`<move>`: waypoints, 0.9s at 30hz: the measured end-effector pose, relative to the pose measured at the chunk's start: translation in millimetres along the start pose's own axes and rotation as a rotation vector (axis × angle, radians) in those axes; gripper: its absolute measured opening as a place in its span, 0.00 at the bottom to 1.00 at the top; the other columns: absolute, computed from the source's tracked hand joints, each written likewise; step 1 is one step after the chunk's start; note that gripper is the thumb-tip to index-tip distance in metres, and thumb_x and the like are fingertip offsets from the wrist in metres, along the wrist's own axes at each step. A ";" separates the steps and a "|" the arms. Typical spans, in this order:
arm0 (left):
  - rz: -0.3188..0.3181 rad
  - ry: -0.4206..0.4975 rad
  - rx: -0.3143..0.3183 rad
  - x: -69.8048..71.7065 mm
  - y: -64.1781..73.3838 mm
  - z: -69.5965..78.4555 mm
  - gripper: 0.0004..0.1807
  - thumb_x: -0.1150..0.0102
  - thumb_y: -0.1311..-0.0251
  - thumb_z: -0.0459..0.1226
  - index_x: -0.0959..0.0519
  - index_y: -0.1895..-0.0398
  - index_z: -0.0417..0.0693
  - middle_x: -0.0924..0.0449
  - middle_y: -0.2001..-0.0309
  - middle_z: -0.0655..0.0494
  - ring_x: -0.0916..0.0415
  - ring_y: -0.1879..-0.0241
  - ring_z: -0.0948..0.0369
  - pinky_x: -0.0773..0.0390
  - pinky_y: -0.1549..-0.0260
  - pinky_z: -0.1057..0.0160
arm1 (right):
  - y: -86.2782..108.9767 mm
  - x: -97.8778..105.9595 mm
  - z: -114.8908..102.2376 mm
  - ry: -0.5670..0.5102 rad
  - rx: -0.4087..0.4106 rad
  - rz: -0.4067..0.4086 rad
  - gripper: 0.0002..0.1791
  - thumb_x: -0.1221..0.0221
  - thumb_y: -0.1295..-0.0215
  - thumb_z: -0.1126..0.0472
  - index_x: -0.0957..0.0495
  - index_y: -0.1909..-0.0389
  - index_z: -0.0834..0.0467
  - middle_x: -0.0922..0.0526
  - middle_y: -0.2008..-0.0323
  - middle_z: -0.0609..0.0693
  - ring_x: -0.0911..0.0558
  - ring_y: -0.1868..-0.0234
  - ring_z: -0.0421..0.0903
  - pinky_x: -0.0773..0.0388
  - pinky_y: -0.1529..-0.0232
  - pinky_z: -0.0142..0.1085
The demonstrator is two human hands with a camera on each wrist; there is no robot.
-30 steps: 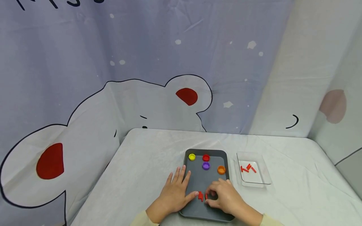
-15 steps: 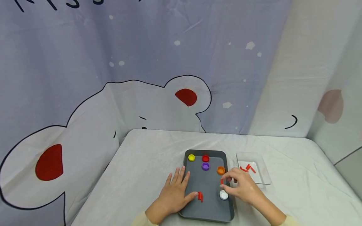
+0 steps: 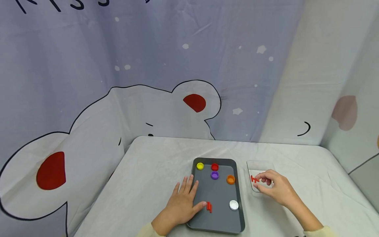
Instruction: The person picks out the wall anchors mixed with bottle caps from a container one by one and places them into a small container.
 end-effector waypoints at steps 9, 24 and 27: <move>-0.002 -0.008 0.010 -0.8 0.4 -0.6 0.47 0.61 0.30 0.68 0.44 0.19 0.47 0.57 0.18 0.46 0.60 0.20 0.45 0.52 0.26 0.38 | 0.7 11.5 32.7 0.032 -0.059 0.011 0.11 0.24 0.50 0.62 0.14 0.67 0.49 0.23 0.72 0.44 0.30 0.70 0.36 0.36 0.72 0.28; -0.009 0.005 0.013 -2.9 -1.3 -3.1 0.46 0.61 0.29 0.68 0.45 0.19 0.48 0.59 0.18 0.47 0.62 0.19 0.46 0.54 0.26 0.38 | -0.7 14.6 48.3 0.078 -0.057 0.017 0.12 0.24 0.50 0.61 0.13 0.63 0.55 0.23 0.71 0.45 0.30 0.72 0.35 0.36 0.73 0.30; -0.011 0.004 0.013 -2.6 -0.7 -2.7 0.46 0.62 0.29 0.67 0.46 0.19 0.48 0.59 0.18 0.47 0.62 0.19 0.46 0.54 0.26 0.38 | -1.7 13.9 47.0 0.071 -0.067 0.013 0.12 0.24 0.48 0.62 0.13 0.62 0.56 0.23 0.71 0.44 0.30 0.72 0.35 0.36 0.73 0.30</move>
Point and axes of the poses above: each hand's wrist, its own y-axis away from the middle knuckle, its own x-axis out of the back of the hand, z = x × y, the point moved 10 cm from there along -y, towards the middle knuckle
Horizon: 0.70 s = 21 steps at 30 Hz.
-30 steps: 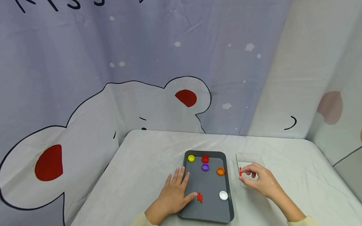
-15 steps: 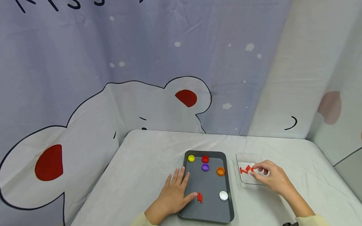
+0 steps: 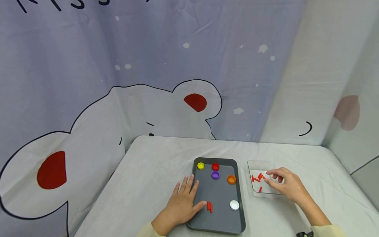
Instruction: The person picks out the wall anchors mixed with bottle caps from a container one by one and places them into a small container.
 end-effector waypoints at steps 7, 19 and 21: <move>0.011 0.004 -0.009 2.8 2.0 2.4 0.44 0.60 0.27 0.65 0.45 0.19 0.47 0.57 0.18 0.46 0.60 0.20 0.45 0.53 0.26 0.38 | -0.8 -10.7 -25.3 -0.077 0.008 -0.021 0.11 0.25 0.46 0.62 0.13 0.62 0.52 0.23 0.72 0.42 0.29 0.71 0.35 0.36 0.73 0.29; 0.008 -0.002 -0.002 2.0 2.7 2.2 0.43 0.62 0.27 0.64 0.44 0.19 0.47 0.57 0.18 0.47 0.60 0.20 0.45 0.52 0.26 0.39 | 7.6 -47.5 -80.7 -0.174 0.136 -0.044 0.14 0.24 0.50 0.65 0.13 0.62 0.49 0.23 0.72 0.40 0.27 0.74 0.38 0.32 0.73 0.29; 0.006 -0.004 0.000 2.0 2.7 2.1 0.43 0.62 0.27 0.64 0.44 0.19 0.47 0.57 0.18 0.47 0.60 0.20 0.45 0.52 0.26 0.38 | 10.2 -53.6 -88.5 -0.191 0.153 -0.059 0.15 0.25 0.50 0.64 0.14 0.62 0.48 0.24 0.71 0.38 0.28 0.73 0.38 0.32 0.73 0.29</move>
Point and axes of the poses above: each hand's wrist, its own y-axis away from the middle knuckle, its own x-axis out of the back of the hand, z = x × y, the point moved 10 cm from there along -y, towards the middle knuckle
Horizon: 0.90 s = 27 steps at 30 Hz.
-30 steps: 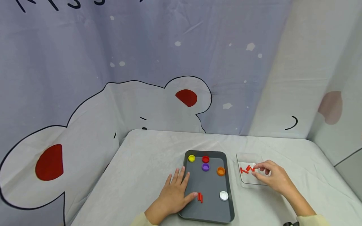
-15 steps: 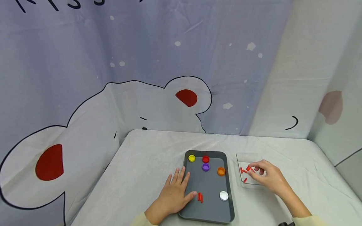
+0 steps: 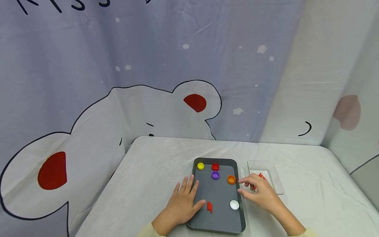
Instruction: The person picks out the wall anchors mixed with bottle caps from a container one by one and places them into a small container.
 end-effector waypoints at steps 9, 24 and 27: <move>0.010 -0.023 0.005 1.0 -0.2 0.5 0.43 0.62 0.26 0.64 0.44 0.19 0.47 0.57 0.18 0.46 0.59 0.20 0.45 0.52 0.26 0.39 | 2.3 -33.0 -28.5 -0.072 0.072 -0.091 0.14 0.25 0.46 0.60 0.15 0.59 0.52 0.24 0.69 0.41 0.27 0.72 0.38 0.29 0.71 0.30; 0.021 -0.035 0.001 2.1 -1.1 1.2 0.42 0.61 0.26 0.63 0.43 0.20 0.46 0.56 0.18 0.46 0.58 0.20 0.44 0.51 0.27 0.38 | 5.4 -79.0 -44.0 -0.043 0.071 -0.243 0.13 0.25 0.45 0.57 0.13 0.59 0.55 0.20 0.68 0.43 0.23 0.69 0.37 0.27 0.68 0.30; 0.016 -0.034 -0.002 1.5 -1.3 1.4 0.42 0.61 0.26 0.63 0.44 0.20 0.47 0.57 0.18 0.46 0.59 0.20 0.44 0.51 0.27 0.37 | 7.6 -85.9 -46.4 0.026 0.066 -0.269 0.13 0.25 0.45 0.54 0.13 0.59 0.52 0.21 0.68 0.40 0.23 0.67 0.36 0.33 0.66 0.30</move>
Point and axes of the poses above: each hand's wrist, its own y-axis away from the middle knuckle, its own x-axis out of the back of the hand, z = x × y, the point moved 10 cm from there along -y, towards the middle knuckle
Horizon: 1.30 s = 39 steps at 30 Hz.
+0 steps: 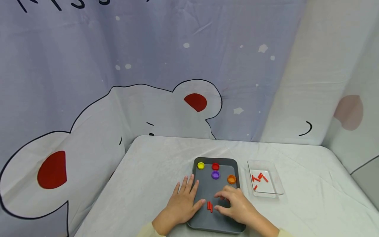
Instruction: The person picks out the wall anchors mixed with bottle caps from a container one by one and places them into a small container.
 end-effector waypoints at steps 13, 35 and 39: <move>0.008 -0.016 -0.002 0.3 1.1 0.9 0.42 0.62 0.26 0.63 0.43 0.20 0.47 0.56 0.18 0.46 0.58 0.20 0.44 0.49 0.27 0.38 | -11.7 -24.8 -3.0 0.127 -0.030 -0.154 0.17 0.26 0.46 0.46 0.12 0.58 0.50 0.20 0.64 0.38 0.24 0.61 0.36 0.33 0.62 0.35; 0.010 -0.007 -0.003 1.6 2.6 1.4 0.42 0.61 0.26 0.63 0.43 0.20 0.47 0.56 0.18 0.46 0.57 0.20 0.44 0.48 0.27 0.38 | -17.7 -35.1 -3.4 0.188 -0.025 -0.191 0.16 0.24 0.49 0.46 0.14 0.64 0.49 0.27 0.72 0.35 0.32 0.69 0.32 0.39 0.67 0.31; 0.021 -0.006 -0.013 0.1 0.9 0.1 0.41 0.60 0.26 0.62 0.43 0.20 0.46 0.56 0.18 0.45 0.57 0.20 0.43 0.48 0.28 0.37 | -18.1 -34.8 -2.6 0.179 -0.039 -0.190 0.15 0.24 0.49 0.47 0.14 0.65 0.49 0.28 0.73 0.35 0.32 0.70 0.31 0.39 0.67 0.32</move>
Point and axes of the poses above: each hand's wrist, its own y-axis away from the middle knuckle, its own x-axis out of the back of the hand, z = x × y, the point moved 10 cm from there along -y, towards the middle knuckle
